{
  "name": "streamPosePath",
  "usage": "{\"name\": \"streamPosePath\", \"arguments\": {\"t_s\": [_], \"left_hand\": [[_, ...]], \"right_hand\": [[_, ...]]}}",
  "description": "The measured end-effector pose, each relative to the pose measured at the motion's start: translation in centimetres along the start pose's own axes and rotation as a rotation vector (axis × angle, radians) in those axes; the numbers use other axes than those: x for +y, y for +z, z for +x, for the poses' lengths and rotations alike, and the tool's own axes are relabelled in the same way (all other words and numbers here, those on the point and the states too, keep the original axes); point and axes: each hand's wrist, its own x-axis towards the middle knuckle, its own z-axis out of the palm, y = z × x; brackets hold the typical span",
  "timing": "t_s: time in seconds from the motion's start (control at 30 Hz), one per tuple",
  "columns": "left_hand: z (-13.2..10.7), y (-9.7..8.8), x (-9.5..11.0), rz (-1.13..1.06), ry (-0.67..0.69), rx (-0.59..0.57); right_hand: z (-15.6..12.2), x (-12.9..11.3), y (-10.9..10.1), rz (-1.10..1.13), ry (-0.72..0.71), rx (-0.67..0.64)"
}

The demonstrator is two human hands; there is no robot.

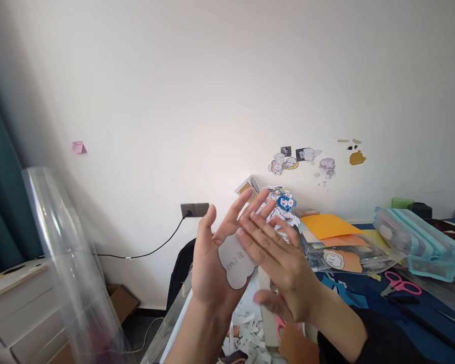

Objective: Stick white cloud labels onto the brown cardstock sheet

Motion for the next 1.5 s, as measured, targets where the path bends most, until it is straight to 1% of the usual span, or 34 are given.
{"name": "streamPosePath", "arguments": {"t_s": [0.07, 0.1, 0.2, 0.23, 0.3, 0.4, 0.5, 0.57, 0.67, 0.73, 0.87, 0.93, 1.0, 1.03, 1.07, 1.13, 1.2, 1.23, 1.27, 1.3, 1.37, 1.43, 1.5], "left_hand": [[0.0, 0.1, -0.3, 0.026, -0.034, 0.004], [0.1, 0.1, -0.5, 0.035, -0.060, -0.014], [0.2, 0.1, -1.2, 0.033, -0.134, -0.064], [0.3, 0.1, -1.5, 0.032, -0.144, -0.058], [0.4, 0.1, -2.1, 0.039, -0.148, -0.006], [0.8, 0.2, -2.7, 0.059, -0.148, 0.055], [1.0, 0.1, -3.0, 0.058, -0.157, 0.058], [1.1, 0.0, -3.2, 0.036, -0.163, 0.048], [1.0, 0.0, -3.4, -0.048, -0.190, -0.001], [1.1, -0.2, -3.6, -0.123, -0.234, -0.035], [1.4, -0.7, -3.9, -0.206, -0.321, -0.076], [1.6, -1.0, -4.1, -0.188, -0.320, -0.120], [1.6, -1.1, -4.2, -0.089, -0.278, -0.171], [1.6, -1.2, -4.1, 0.009, -0.238, -0.200], [1.6, -1.2, -4.0, 0.149, -0.190, -0.228], [1.3, -1.2, -3.6, 0.542, -0.068, -0.241], [1.1, -1.1, -3.2, 0.950, 0.065, -0.165], [1.0, -1.1, -3.0, 1.098, 0.115, -0.114], [0.9, -1.1, -2.8, 1.192, 0.144, -0.072], [0.9, -1.1, -2.6, 1.231, 0.151, -0.048], [1.1, -1.3, -2.3, 1.215, 0.120, -0.042], [1.3, -1.6, -2.0, 1.145, 0.090, -0.047], [1.6, -1.9, -1.8, 1.034, 0.052, -0.060]], "right_hand": [[0.1, 0.7, -0.6, -0.067, 0.071, 0.018], [0.2, 0.9, -0.9, -0.081, 0.106, 0.035], [0.5, 1.2, -1.7, -0.023, 0.207, 0.084], [0.7, 1.1, -1.9, 0.014, 0.234, 0.102], [0.9, 1.0, -2.2, 0.081, 0.259, 0.129], [1.0, 0.8, -2.4, 0.163, 0.295, 0.138], [1.1, 1.1, -2.7, 0.233, 0.346, 0.103], [1.1, 1.5, -3.3, 0.276, 0.370, 0.040], [1.1, 2.0, -5.0, 0.349, 0.393, -0.085], [1.1, 2.3, -6.4, 0.411, 0.390, -0.138], [0.4, 2.8, -9.0, 0.490, 0.390, -0.165], [-0.2, 3.2, -10.1, 0.500, 0.469, -0.142], [-0.7, 3.7, -10.9, 0.448, 0.570, -0.103], [-0.9, 4.0, -11.2, 0.393, 0.610, -0.093], [-0.9, 4.1, -11.3, 0.322, 0.642, -0.099], [-0.8, 4.2, -11.3, 0.197, 0.679, -0.139], [-0.3, 3.9, -10.8, 0.147, 0.707, -0.177], [-0.1, 3.8, -10.6, 0.144, 0.722, -0.180], [0.1, 3.6, -10.3, 0.153, 0.740, -0.173], [0.2, 3.4, -10.0, 0.172, 0.760, -0.162], [0.2, 3.4, -9.7, 0.241, 0.818, -0.114], [0.1, 3.8, -9.5, 0.345, 0.871, -0.012], [-0.1, 4.6, -9.2, 0.489, 0.890, 0.129]]}}
